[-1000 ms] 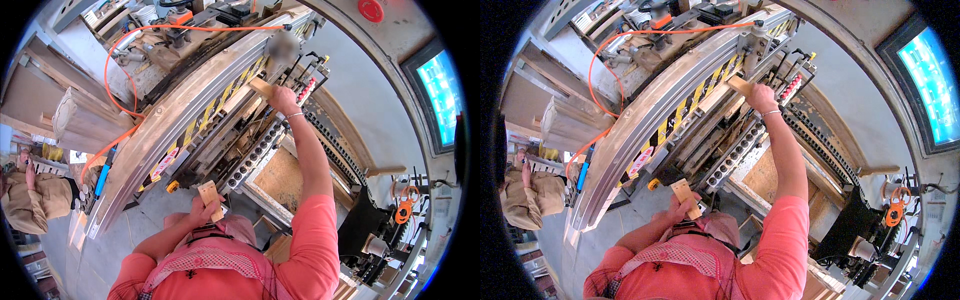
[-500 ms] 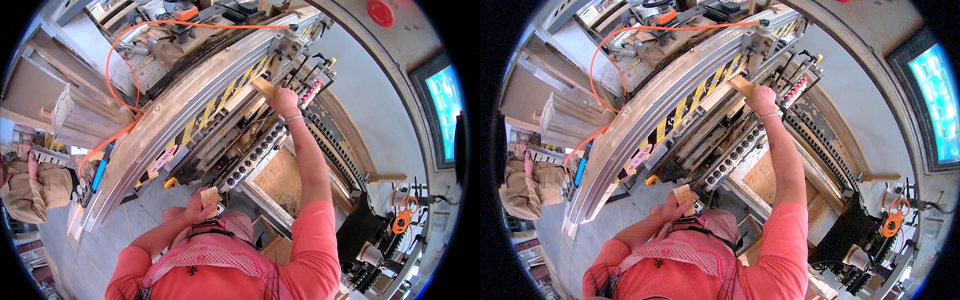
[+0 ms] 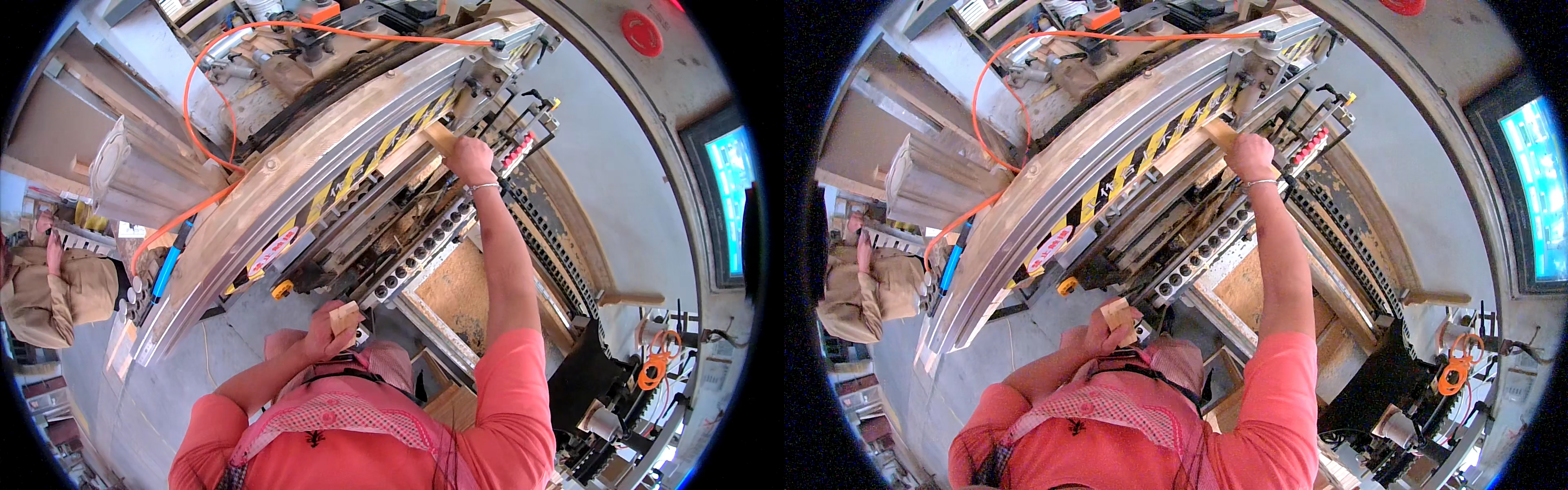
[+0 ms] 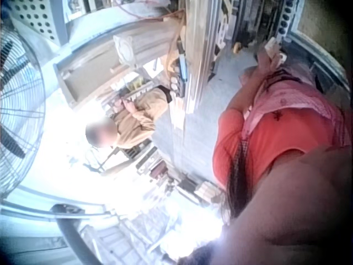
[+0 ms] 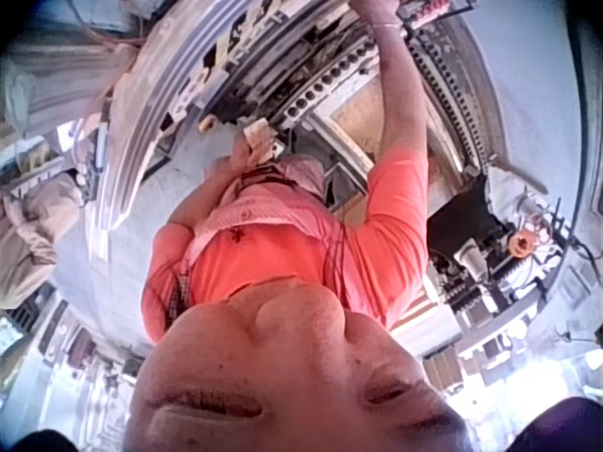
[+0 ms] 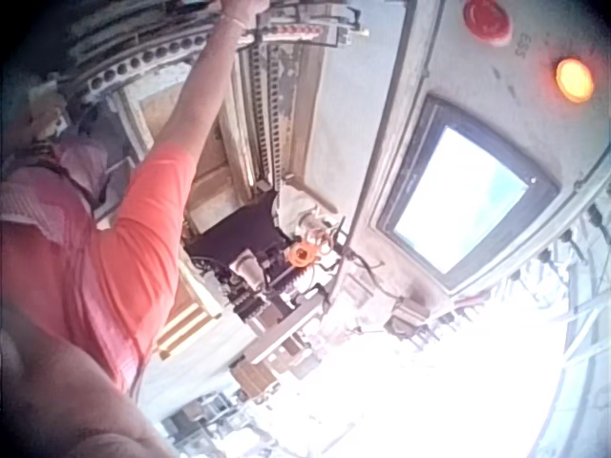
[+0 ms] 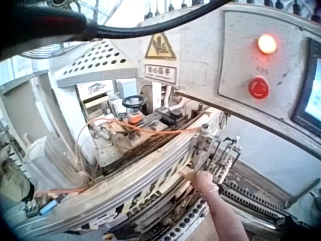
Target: The person operates a woodworking machine to process small wooden blocks. They repeatedly place blocks into the machine's feed mechanism, activate the cycle, and then remove the processed pieces to stack them on a nearby table.
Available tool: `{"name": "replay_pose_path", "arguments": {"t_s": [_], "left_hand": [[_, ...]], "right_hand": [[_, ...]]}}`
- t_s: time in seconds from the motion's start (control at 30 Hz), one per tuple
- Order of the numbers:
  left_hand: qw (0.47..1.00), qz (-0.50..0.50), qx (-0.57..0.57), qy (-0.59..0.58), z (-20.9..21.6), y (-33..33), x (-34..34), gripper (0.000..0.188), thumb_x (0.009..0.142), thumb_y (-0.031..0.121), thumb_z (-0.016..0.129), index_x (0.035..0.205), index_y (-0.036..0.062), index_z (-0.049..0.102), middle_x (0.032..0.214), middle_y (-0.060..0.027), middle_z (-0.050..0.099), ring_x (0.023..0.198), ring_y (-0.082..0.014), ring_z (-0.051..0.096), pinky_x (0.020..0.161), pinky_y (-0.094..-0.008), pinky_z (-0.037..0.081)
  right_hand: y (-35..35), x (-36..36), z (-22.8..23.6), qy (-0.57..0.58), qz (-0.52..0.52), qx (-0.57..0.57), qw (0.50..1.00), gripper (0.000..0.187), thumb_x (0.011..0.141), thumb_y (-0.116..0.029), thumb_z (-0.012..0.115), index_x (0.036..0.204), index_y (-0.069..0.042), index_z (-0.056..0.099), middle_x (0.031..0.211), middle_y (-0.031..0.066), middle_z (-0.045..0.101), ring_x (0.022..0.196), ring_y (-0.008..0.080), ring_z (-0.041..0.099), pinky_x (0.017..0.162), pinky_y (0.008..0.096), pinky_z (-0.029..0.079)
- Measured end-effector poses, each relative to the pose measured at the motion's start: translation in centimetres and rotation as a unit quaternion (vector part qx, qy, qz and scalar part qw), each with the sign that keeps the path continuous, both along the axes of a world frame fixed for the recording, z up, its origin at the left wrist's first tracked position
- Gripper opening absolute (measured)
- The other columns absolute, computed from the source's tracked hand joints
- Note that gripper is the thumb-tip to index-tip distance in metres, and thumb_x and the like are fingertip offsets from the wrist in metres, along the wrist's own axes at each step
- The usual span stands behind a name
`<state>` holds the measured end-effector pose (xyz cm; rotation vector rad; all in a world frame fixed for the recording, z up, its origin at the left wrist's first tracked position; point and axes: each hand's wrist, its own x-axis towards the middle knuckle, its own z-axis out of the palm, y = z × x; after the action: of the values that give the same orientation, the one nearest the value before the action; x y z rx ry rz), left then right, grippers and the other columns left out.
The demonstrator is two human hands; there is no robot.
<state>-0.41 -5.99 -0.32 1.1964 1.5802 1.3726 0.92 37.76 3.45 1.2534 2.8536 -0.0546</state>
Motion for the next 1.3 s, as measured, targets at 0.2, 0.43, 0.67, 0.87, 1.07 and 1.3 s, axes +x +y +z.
{"name": "replay_pose_path", "arguments": {"t_s": [0.2, 0.43, 0.67, 0.87, 1.07, 1.3], "left_hand": [[0.999, 0.017, 0.047, 0.020, 0.3, 0.5, 0.2, 0.025, 0.079, 0.016, 0.054, 0.097, 0.0005, 0.061, 0.087, -0.0134, 0.057, 0.076, -0.0303, 0.053, 0.068, -0.0371, 0.043], [0.999, 0.024, 0.031, -0.012, 0.1, 0.4, 0.2, 0.026, 0.077, 0.017, 0.055, 0.096, -0.0005, 0.060, 0.086, -0.0134, 0.057, 0.073, -0.0302, 0.053, 0.067, -0.0361, 0.042], [0.999, -0.012, -0.008, -0.037, -1.1, -0.1, -0.2, 0.038, 0.080, 0.023, 0.055, 0.109, -0.0009, 0.048, 0.092, -0.0116, 0.058, 0.083, -0.0232, 0.055, 0.074, -0.0341, 0.044], [0.986, -0.066, 0.037, 0.146, -1.1, 0.5, -1.3, 0.032, 0.081, 0.025, 0.056, 0.105, 0.0028, 0.055, 0.096, -0.0096, 0.057, 0.080, -0.0213, 0.055, 0.072, -0.0328, 0.044], [0.994, 0.024, -0.062, 0.084, -1.0, 0.0, -0.1, 0.029, 0.079, 0.027, 0.059, 0.095, 0.0030, 0.058, 0.092, -0.0145, 0.057, 0.084, -0.0307, 0.055, 0.076, -0.0369, 0.043], [0.985, -0.010, 0.037, 0.166, -1.9, 0.2, -0.1, 0.031, 0.082, 0.030, 0.056, 0.093, 0.0006, 0.053, 0.086, -0.0197, 0.051, 0.079, -0.0391, 0.049, 0.070, -0.0443, 0.039]], "right_hand": [[-0.1, -0.8, 0.5, -0.006, -0.013, -0.014, 1.000, 0.036, 0.064, -0.035, 0.070, 0.084, -0.004, 0.068, 0.086, 0.0151, 0.066, 0.082, 0.0299, 0.064, 0.072, 0.0385, 0.052], [-0.5, -0.9, 1.1, -0.011, -0.016, -0.015, 1.000, 0.035, 0.065, -0.032, 0.067, 0.086, -0.004, 0.067, 0.087, 0.0151, 0.066, 0.084, 0.0305, 0.064, 0.074, 0.0390, 0.052], [-0.7, -1.1, 1.2, -0.005, -0.027, -0.017, 0.999, 0.036, 0.067, -0.036, 0.065, 0.085, -0.004, 0.068, 0.087, 0.0174, 0.066, 0.085, 0.0321, 0.064, 0.074, 0.0391, 0.052], [-0.4, -0.9, 0.9, -0.005, -0.027, 0.007, 1.000, 0.028, 0.068, -0.030, 0.063, 0.083, -0.007, 0.068, 0.087, 0.0172, 0.066, 0.084, 0.0320, 0.064, 0.074, 0.0397, 0.052], [-0.2, -0.7, 0.5, -0.004, 0.027, 0.049, 0.998, 0.035, 0.069, -0.040, 0.064, 0.076, -0.006, 0.068, 0.081, 0.0165, 0.066, 0.078, 0.0298, 0.065, 0.068, 0.0391, 0.053], [-1.3, -1.1, 0.8, 0.016, 0.021, 0.064, 0.998, 0.040, 0.058, -0.036, 0.071, 0.079, -0.002, 0.066, 0.082, 0.0200, 0.064, 0.079, 0.0362, 0.063, 0.070, 0.0434, 0.052]]}}
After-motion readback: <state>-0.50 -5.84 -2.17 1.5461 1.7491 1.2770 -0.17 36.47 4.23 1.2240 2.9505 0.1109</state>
